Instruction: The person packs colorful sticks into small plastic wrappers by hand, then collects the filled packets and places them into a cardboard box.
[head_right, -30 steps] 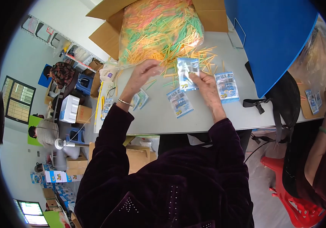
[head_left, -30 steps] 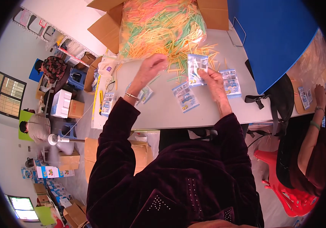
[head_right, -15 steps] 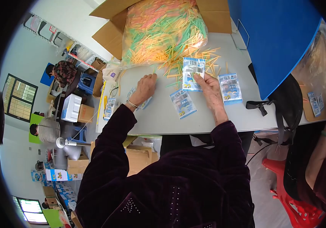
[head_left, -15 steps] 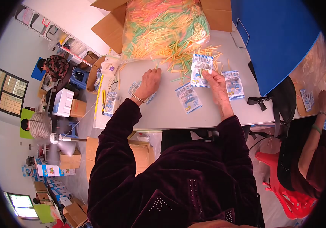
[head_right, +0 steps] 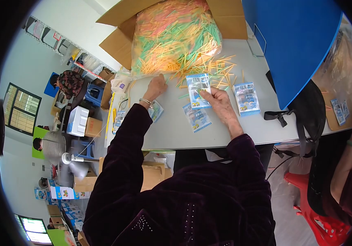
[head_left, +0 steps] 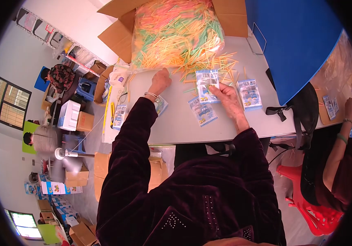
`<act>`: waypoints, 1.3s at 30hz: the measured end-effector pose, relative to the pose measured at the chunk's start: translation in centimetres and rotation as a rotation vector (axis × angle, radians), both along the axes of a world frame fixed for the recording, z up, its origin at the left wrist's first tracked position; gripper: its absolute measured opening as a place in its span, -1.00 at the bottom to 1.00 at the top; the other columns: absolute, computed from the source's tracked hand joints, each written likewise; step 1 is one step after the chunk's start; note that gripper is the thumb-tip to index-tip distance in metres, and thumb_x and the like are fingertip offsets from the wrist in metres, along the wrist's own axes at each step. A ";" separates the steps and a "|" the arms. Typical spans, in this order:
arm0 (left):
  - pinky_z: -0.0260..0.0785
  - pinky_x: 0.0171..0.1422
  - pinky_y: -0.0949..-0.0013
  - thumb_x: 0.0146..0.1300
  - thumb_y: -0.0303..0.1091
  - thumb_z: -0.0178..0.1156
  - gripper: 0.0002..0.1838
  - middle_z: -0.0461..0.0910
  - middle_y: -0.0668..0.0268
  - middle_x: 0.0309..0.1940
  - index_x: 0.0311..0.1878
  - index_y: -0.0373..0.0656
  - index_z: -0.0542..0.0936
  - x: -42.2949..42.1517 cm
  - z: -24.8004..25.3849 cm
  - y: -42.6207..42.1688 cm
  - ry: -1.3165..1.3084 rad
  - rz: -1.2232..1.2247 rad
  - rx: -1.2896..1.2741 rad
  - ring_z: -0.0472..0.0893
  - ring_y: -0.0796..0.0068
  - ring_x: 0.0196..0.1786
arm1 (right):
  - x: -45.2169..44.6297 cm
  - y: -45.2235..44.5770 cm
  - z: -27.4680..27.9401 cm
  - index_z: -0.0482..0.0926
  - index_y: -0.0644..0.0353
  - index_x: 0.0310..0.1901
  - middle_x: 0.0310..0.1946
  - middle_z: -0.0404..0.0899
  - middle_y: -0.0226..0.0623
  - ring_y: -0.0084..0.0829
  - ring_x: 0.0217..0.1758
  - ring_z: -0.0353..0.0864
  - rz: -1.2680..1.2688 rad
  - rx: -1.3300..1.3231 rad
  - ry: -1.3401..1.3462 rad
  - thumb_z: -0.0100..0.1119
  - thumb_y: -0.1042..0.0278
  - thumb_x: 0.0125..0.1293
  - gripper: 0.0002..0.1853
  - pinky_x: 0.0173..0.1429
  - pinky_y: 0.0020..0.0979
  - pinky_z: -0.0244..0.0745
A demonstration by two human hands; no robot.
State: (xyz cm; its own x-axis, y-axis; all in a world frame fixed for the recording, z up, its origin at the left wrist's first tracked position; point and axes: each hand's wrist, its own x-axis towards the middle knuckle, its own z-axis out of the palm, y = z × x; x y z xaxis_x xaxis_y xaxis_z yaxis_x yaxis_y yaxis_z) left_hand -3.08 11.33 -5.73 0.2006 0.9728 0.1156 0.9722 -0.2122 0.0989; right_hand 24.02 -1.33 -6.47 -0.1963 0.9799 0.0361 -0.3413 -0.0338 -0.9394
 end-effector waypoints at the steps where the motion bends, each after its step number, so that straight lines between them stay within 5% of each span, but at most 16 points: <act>1: 0.44 -0.12 0.06 0.02 -0.40 0.07 -0.74 0.57 -0.13 -0.36 -0.25 -0.39 0.43 0.3 0.2 0.1 -0.001 0.000 0.002 0.59 -0.09 -0.22 | -0.1 0.1 0.0 0.60 0.27 -0.10 -0.31 0.62 -0.45 -0.72 -0.30 0.51 0.000 0.002 -0.001 0.17 0.27 0.28 -0.73 -0.15 -0.63 0.41; 9: 0.47 -0.14 0.03 0.08 -0.49 0.01 -0.80 0.57 -0.12 -0.33 -0.20 -0.33 0.39 1.5 -0.2 0.6 0.195 -0.051 -0.011 0.60 -0.11 -0.23 | 0.0 -0.3 -0.1 0.59 0.29 -0.05 -0.27 0.63 -0.41 -0.69 -0.26 0.53 0.053 -0.012 0.059 0.18 0.31 0.27 -0.71 -0.13 -0.61 0.43; 19: 0.43 -0.21 -0.01 0.03 -0.56 0.00 -0.78 0.56 -0.11 -0.38 -0.20 -0.35 0.33 -0.1 0.4 -1.2 0.095 -0.066 0.029 0.59 -0.11 -0.26 | 0.2 -0.3 0.3 0.60 0.27 -0.06 -0.27 0.63 -0.42 -0.69 -0.24 0.53 0.088 -0.012 -0.014 0.20 0.31 0.25 -0.72 -0.09 -0.61 0.42; 22: 0.42 -0.27 0.06 -0.01 -0.57 0.06 -0.74 0.55 -0.06 -0.45 -0.20 -0.32 0.32 -0.4 0.8 -2.0 -0.065 -0.170 0.119 0.58 -0.06 -0.34 | 0.1 -0.3 0.2 0.60 0.28 -0.06 -0.28 0.64 -0.42 -0.70 -0.24 0.52 0.094 -0.013 -0.017 0.20 0.32 0.25 -0.72 -0.10 -0.62 0.41; 25: 0.40 -0.33 0.28 0.00 -0.59 0.12 -0.69 0.54 0.14 -0.47 -0.16 -0.28 0.32 0.4 2.9 -2.9 -0.395 -0.193 0.065 0.58 0.23 -0.40 | -0.1 -0.3 0.1 0.63 0.29 -0.14 -0.35 0.64 -0.39 -0.70 -0.32 0.54 0.092 0.001 -0.015 0.19 0.30 0.24 -0.75 -0.17 -0.63 0.43; 27: 0.35 -0.32 0.50 0.07 -0.60 0.16 -0.67 0.51 0.32 -0.41 -0.09 -0.27 0.33 2.3 4.8 -4.2 -0.962 -0.317 -0.114 0.51 0.56 -0.37 | -0.3 0.0 -0.3 0.63 0.31 -0.15 -0.34 0.65 -0.38 -0.70 -0.31 0.54 0.130 -0.010 0.008 0.20 0.31 0.24 -0.75 -0.16 -0.62 0.43; 30: 0.29 -0.22 0.60 0.17 -0.59 0.13 -0.67 0.52 0.45 -0.30 0.01 -0.25 0.36 5.7 8.5 -7.0 -1.116 -0.364 -0.201 0.44 0.71 -0.32 | -0.3 -0.3 0.1 0.62 0.32 -0.15 -0.33 0.65 -0.38 -0.70 -0.31 0.54 0.185 -0.071 -0.025 0.19 0.32 0.25 -0.75 -0.17 -0.62 0.44; 39: 0.31 -0.15 0.60 0.19 -0.59 0.12 -0.63 0.54 0.40 -0.25 0.07 -0.23 0.32 8.2 9.0 -9.3 -1.247 -0.424 -0.247 0.45 0.72 -0.27 | 0.0 -0.8 0.7 0.62 0.28 -0.11 -0.30 0.64 -0.42 -0.69 -0.26 0.55 0.295 -0.065 -0.015 0.18 0.32 0.26 -0.75 -0.10 -0.62 0.43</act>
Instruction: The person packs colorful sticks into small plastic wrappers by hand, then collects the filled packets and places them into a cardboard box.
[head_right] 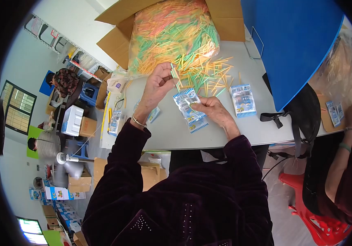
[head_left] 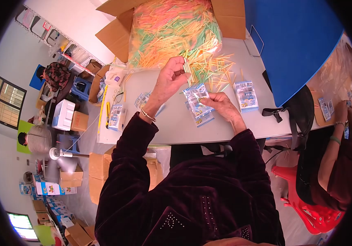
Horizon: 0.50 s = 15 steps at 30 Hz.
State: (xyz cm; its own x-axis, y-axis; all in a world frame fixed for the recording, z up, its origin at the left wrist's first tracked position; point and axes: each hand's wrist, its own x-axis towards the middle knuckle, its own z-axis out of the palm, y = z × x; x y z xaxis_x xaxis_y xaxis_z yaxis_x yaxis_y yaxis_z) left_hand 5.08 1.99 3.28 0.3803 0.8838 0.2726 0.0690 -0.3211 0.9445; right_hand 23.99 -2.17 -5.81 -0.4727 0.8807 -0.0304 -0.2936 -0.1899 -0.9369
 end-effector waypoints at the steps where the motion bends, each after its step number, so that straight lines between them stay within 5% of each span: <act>1: 0.31 -0.15 0.60 0.19 -0.59 0.12 -0.63 0.54 0.40 -0.25 0.07 -0.23 0.32 0.0 -0.1 0.0 0.001 0.003 0.000 0.45 0.72 -0.27 | 0.0 0.1 -0.1 0.62 0.28 -0.11 -0.30 0.64 -0.42 -0.69 -0.26 0.55 0.003 0.000 0.001 0.18 0.32 0.26 -0.75 -0.10 -0.62 0.43; 15: 0.34 -0.09 0.52 0.20 -0.67 0.07 -0.49 0.53 0.37 -0.24 0.21 -0.16 0.24 -0.2 -1.0 -1.5 0.004 -0.126 0.058 0.49 0.63 -0.18 | 0.1 0.2 -0.7 0.62 0.26 -0.09 -0.28 0.62 -0.45 -0.71 -0.24 0.52 0.037 -0.002 0.025 0.20 0.31 0.25 -0.74 -0.09 -0.63 0.41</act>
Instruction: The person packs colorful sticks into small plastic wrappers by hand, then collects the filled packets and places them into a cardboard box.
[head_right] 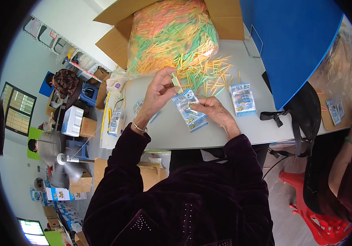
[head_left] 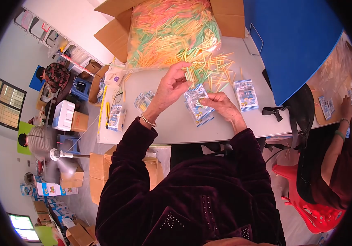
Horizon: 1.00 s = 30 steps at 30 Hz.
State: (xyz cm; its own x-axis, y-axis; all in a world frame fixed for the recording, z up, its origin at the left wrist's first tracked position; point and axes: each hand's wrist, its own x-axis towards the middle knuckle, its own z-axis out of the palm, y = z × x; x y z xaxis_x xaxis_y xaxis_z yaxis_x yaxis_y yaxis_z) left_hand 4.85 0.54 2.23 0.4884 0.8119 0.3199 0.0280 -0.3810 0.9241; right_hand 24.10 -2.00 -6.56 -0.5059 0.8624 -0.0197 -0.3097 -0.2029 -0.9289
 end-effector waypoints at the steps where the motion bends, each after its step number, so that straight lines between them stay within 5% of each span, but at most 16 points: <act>1: 0.34 -0.09 0.52 0.20 -0.67 0.07 -0.49 0.53 0.37 -0.24 0.21 -0.16 0.24 -0.1 0.1 0.0 0.001 0.001 -0.001 0.49 0.63 -0.18 | 0.0 0.0 0.0 0.62 0.26 -0.09 -0.28 0.62 -0.45 -0.71 -0.24 0.52 0.001 -0.001 0.001 0.20 0.31 0.25 -0.74 -0.09 -0.63 0.41; 7: 0.33 -0.08 0.56 0.20 -0.64 0.11 -0.61 0.53 0.42 -0.26 0.10 -0.21 0.38 -0.5 0.1 -0.2 0.166 0.084 0.113 0.49 0.69 -0.19 | 0.1 -0.3 0.8 0.58 0.28 -0.01 -0.25 0.62 -0.44 -0.74 -0.25 0.52 -0.011 -0.010 0.022 0.17 0.35 0.28 -0.71 -0.10 -0.66 0.42; 12: 0.33 -0.05 0.59 0.24 -0.57 0.11 -0.70 0.55 0.43 -0.27 0.05 -0.22 0.43 -1.0 -0.2 -0.3 0.115 0.097 -0.121 0.49 0.71 -0.18 | -0.1 -0.6 1.1 0.56 0.29 0.01 -0.25 0.62 -0.44 -0.73 -0.26 0.53 -0.021 -0.006 0.027 0.15 0.35 0.29 -0.70 -0.13 -0.67 0.44; 18: 0.32 -0.10 0.60 0.26 -0.48 0.14 -0.85 0.56 0.44 -0.36 -0.12 -0.25 0.53 -1.4 -0.9 0.0 0.119 0.163 -0.053 0.49 0.70 -0.23 | -0.2 -0.6 1.1 0.56 0.29 0.01 -0.25 0.62 -0.43 -0.73 -0.27 0.53 -0.045 0.023 -0.014 0.13 0.35 0.30 -0.70 -0.15 -0.65 0.45; 30: 0.30 -0.04 0.54 0.24 -0.40 0.17 -0.81 0.58 0.42 -0.34 -0.16 -0.29 0.61 -0.7 0.0 -0.9 0.017 0.310 -0.205 0.46 0.66 -0.25 | -0.4 -0.3 0.5 0.61 0.28 -0.09 -0.31 0.63 -0.44 -0.71 -0.28 0.53 -0.133 0.032 -0.032 0.18 0.28 0.27 -0.72 -0.14 -0.62 0.43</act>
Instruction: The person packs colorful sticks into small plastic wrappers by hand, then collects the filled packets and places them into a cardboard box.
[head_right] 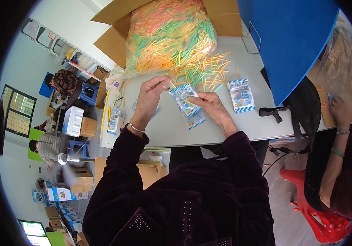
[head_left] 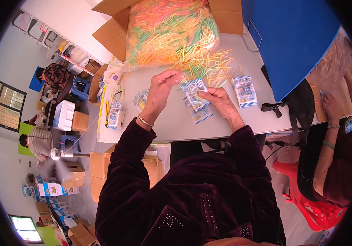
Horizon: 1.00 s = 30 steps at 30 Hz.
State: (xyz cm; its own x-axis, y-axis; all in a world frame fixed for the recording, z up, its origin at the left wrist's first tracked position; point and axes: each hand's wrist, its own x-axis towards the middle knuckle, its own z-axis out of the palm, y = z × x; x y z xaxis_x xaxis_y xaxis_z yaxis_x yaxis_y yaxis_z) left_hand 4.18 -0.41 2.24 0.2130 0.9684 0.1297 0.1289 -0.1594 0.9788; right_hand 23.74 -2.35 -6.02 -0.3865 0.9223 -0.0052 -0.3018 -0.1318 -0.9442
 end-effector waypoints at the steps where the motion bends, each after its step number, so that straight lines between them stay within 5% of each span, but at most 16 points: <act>1: 0.30 -0.04 0.54 0.24 -0.40 0.17 -0.81 0.58 0.42 -0.34 -0.16 -0.29 0.61 0.1 -0.2 0.1 0.001 -0.001 -0.001 0.46 0.66 -0.25 | -0.1 -0.1 0.0 0.61 0.28 -0.09 -0.31 0.63 -0.44 -0.71 -0.28 0.53 -0.001 -0.001 0.001 0.18 0.28 0.27 -0.72 -0.14 -0.62 0.43; 7: 0.30 0.01 0.52 0.24 -0.42 0.17 -0.83 0.60 0.39 -0.31 -0.17 -0.29 0.62 1.5 -2.2 -0.5 -0.184 0.034 -0.018 0.49 0.61 -0.17 | -0.3 -0.3 0.4 0.56 0.28 0.02 -0.26 0.62 -0.46 -0.73 -0.21 0.48 0.026 0.041 0.000 0.13 0.31 0.30 -0.68 -0.07 -0.63 0.39; 10: 0.31 0.00 0.51 0.27 -0.40 0.14 -0.82 0.60 0.35 -0.27 -0.17 -0.30 0.61 1.7 -2.6 -0.7 -0.093 -0.011 -0.024 0.48 0.60 -0.12 | -0.2 -0.4 0.1 0.56 0.29 0.02 -0.25 0.62 -0.44 -0.73 -0.21 0.49 0.020 0.049 0.048 0.13 0.29 0.31 -0.68 -0.07 -0.63 0.39; 12: 0.33 0.00 0.51 0.30 -0.37 0.11 -0.80 0.58 0.29 -0.17 -0.17 -0.30 0.61 1.5 -2.3 -0.3 0.266 -0.085 0.322 0.47 0.58 -0.06 | 0.0 -0.2 -0.1 0.59 0.29 -0.07 -0.25 0.61 -0.43 -0.70 -0.20 0.50 0.023 -0.024 0.060 0.16 0.25 0.29 -0.70 -0.04 -0.60 0.39; 16: 0.34 0.03 0.50 0.31 -0.39 0.09 -0.77 0.54 0.21 -0.07 -0.03 -0.29 0.52 0.9 -1.7 -0.2 0.450 -0.233 0.457 0.46 0.57 -0.02 | 0.0 0.0 -0.3 0.59 0.29 -0.08 -0.25 0.61 -0.44 -0.68 -0.18 0.51 0.028 -0.050 0.123 0.15 0.27 0.30 -0.72 -0.03 -0.59 0.39; 18: 0.38 -0.08 0.48 0.25 -0.48 0.13 -0.70 0.57 0.26 -0.23 0.04 -0.27 0.40 0.9 -3.3 -0.3 0.073 -0.098 0.240 0.52 0.57 -0.17 | 0.0 0.0 -0.2 0.58 0.27 -0.07 -0.22 0.60 -0.45 -0.66 -0.16 0.52 0.024 -0.081 0.270 0.12 0.30 0.32 -0.75 -0.01 -0.57 0.40; 21: 0.38 -0.05 0.48 0.23 -0.51 0.15 -0.57 0.56 0.25 -0.17 0.13 -0.26 0.24 1.8 -3.2 -0.9 -0.041 -0.184 0.001 0.53 0.57 -0.15 | -0.2 0.4 -0.8 0.56 0.25 -0.03 -0.19 0.59 -0.44 -0.65 -0.14 0.52 -0.029 -0.034 0.361 0.11 0.33 0.32 -0.75 0.00 -0.55 0.42; 30: 0.40 0.02 0.46 0.20 -0.54 0.14 -0.57 0.56 0.22 -0.11 0.11 -0.26 0.27 2.2 -2.1 -0.2 -0.113 -0.201 -0.079 0.56 0.51 -0.07 | 0.3 0.6 -1.0 0.53 0.26 0.01 -0.17 0.59 -0.44 -0.68 -0.13 0.51 0.030 -0.017 0.154 0.16 0.35 0.28 -0.70 -0.01 -0.57 0.41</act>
State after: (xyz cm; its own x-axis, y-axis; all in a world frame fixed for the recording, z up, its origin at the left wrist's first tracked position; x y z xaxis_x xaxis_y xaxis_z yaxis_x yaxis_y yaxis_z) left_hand 6.34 -0.58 0.18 0.3904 0.9163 0.0896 -0.0090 -0.0935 0.9956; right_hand 24.00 -1.78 -7.04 -0.4111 0.9107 0.0402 -0.4383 -0.1588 -0.8847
